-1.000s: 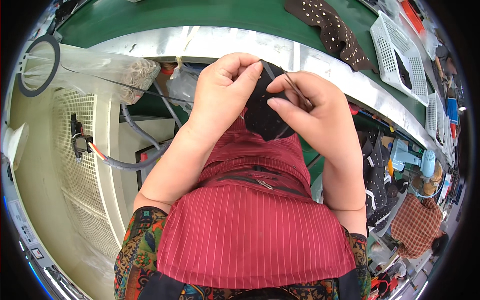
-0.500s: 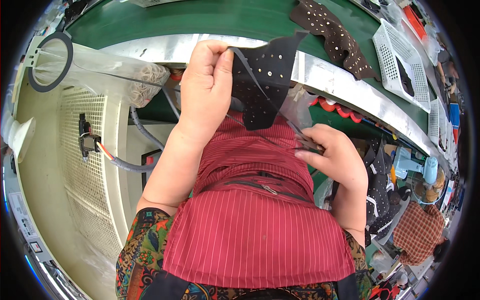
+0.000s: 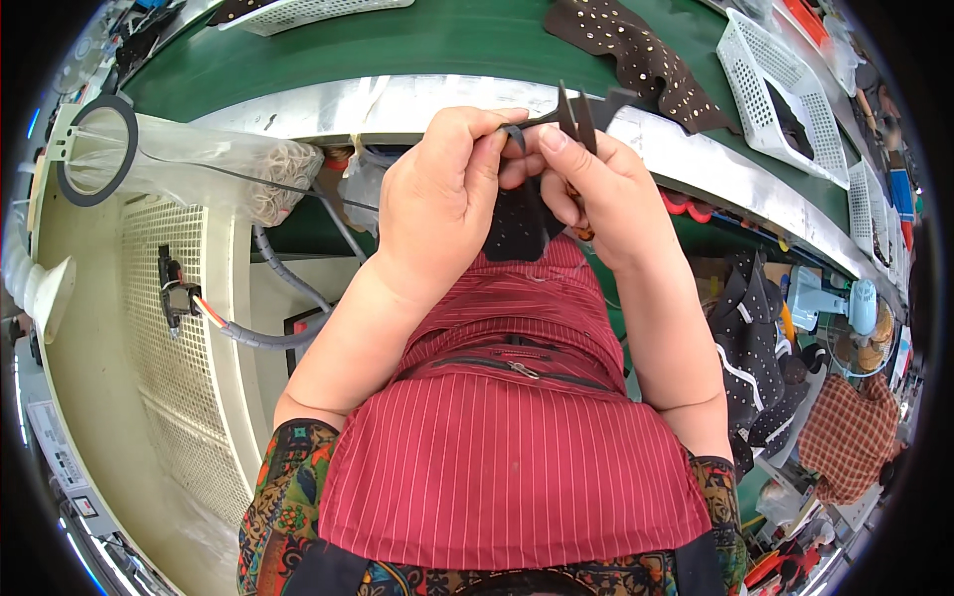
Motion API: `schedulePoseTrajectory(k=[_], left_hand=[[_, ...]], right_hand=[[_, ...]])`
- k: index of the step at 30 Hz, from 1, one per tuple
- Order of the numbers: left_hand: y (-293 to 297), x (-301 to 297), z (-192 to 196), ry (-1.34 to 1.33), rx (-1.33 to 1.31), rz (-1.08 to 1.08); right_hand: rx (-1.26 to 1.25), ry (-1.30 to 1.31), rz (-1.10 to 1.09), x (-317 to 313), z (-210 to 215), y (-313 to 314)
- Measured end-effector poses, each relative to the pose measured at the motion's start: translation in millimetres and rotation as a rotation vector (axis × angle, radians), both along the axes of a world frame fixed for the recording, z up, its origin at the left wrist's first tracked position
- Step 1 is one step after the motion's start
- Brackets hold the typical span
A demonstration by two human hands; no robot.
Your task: The person trims the edges of black fabric pieces with gold studs using scissors. They handle the fabric pieces one by one, cutting along the edges and occasionally adjusting the material. The person places the trimmed pieces into a white basket on the table.
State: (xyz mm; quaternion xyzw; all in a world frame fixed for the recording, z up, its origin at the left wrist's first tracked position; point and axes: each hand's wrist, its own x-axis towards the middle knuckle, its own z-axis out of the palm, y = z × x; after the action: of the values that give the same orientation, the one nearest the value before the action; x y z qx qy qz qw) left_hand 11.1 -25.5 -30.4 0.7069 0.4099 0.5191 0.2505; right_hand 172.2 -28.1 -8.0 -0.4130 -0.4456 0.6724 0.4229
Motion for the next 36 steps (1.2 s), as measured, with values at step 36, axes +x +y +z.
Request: schedulePoseTrajectory(k=[36], left_hand=[[-4,-5,18,-0.595,-0.786,-0.216]], right_hand=[[0.552,-0.519,-0.338,-4,-13,-7]])
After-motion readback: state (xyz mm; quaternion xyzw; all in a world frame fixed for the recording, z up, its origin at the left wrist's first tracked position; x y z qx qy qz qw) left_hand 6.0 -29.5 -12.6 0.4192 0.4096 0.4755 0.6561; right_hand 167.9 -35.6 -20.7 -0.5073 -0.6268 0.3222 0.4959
